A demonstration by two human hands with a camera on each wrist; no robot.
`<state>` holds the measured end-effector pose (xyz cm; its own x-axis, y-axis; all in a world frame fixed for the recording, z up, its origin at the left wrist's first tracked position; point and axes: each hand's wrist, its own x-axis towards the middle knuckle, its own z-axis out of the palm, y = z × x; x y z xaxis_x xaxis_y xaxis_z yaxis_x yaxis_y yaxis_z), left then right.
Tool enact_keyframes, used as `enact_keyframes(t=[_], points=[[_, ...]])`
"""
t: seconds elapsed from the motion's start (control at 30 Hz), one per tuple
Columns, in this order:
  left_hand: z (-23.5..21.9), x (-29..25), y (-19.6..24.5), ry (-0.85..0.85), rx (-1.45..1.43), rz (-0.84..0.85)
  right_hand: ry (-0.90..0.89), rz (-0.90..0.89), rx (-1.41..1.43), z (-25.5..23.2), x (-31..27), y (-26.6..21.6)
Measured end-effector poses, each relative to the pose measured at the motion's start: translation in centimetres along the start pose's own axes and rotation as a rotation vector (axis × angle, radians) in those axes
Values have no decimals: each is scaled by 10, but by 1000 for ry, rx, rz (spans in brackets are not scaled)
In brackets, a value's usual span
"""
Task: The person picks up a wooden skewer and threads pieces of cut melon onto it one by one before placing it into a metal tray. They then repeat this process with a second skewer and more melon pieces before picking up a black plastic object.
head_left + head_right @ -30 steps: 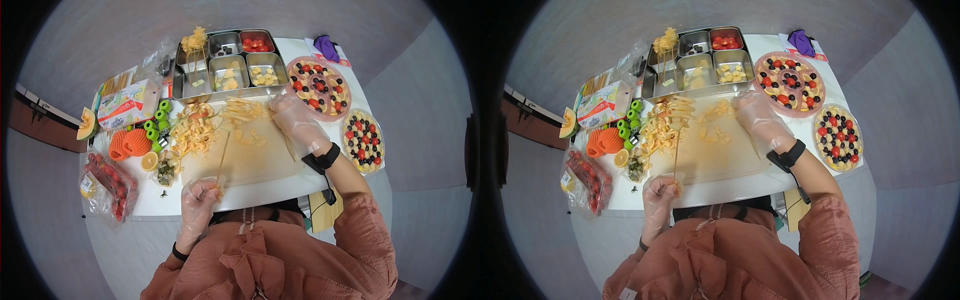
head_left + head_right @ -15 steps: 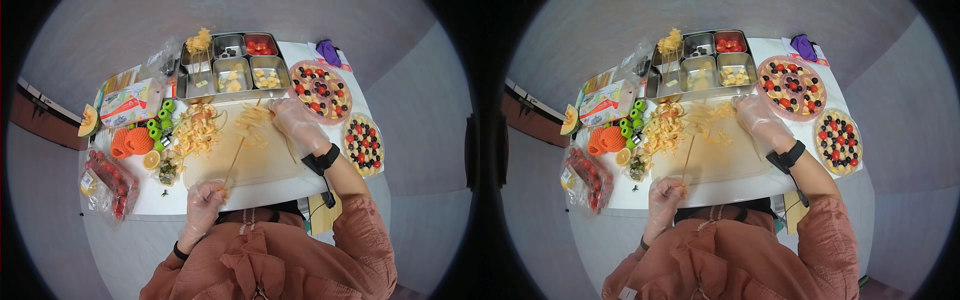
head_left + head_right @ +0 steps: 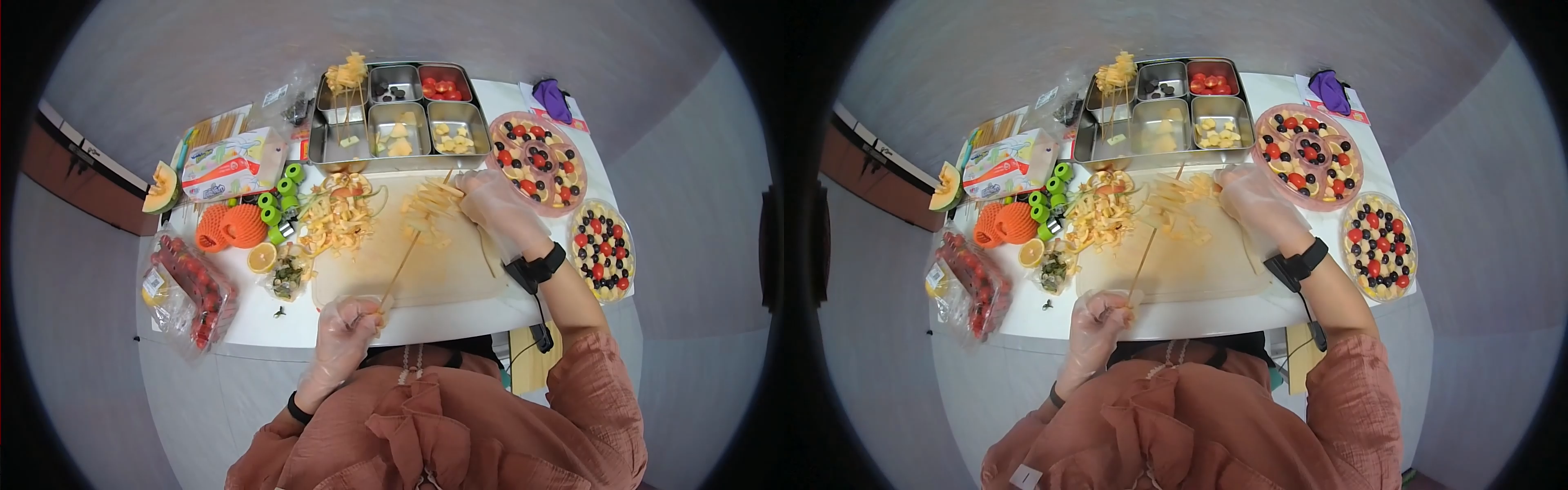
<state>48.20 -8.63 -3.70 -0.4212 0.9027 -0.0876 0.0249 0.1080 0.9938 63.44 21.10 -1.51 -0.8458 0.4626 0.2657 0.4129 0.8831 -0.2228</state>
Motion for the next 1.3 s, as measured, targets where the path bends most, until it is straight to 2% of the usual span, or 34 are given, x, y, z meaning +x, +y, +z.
enact_keyframes(t=[0.1,0.17,0.2,0.27,0.3,0.37,0.4,0.47,0.6,0.67,0.73,0.87,0.93,1.0,1.2,1.27,1.3], points=[[-1,1,2,-22,33,9,-50,72,-32,-5,4,-4],[-2,2,2,-40,51,16,-182,448,320,-26,8,-21],[-2,2,1,-44,70,32,-182,449,320,-26,7,-20],[0,3,2,-54,87,48,77,434,409,-28,3,-18],[2,3,6,-52,57,20,80,438,407,-31,2,-19],[4,4,10,-56,26,-5,159,509,749,-42,-1,-24],[5,4,11,-56,38,-8,164,512,746,-48,-2,-27],[5,5,11,-63,49,-9,229,559,967,-58,-7,-33],[4,7,1,-103,133,44,288,519,1021,-65,-16,-34],[5,8,0,-106,157,48,295,442,990,-67,-18,-37],[7,8,3,-73,127,81,304,437,1028,-69,-20,-43],[9,8,7,-63,70,13,299,446,1083,-72,-23,-51],[7,10,-3,-71,133,126,314,417,1107,-68,-25,-51],[8,10,-4,-71,132,125,327,389,1131,-67,-26,-53],[9,9,1,-53,103,99,413,388,984,-65,-28,-64],[9,9,0,-54,114,104,457,336,801,-59,-29,-60],[9,9,-1,-52,119,103,457,337,801,-56,-29,-58]])
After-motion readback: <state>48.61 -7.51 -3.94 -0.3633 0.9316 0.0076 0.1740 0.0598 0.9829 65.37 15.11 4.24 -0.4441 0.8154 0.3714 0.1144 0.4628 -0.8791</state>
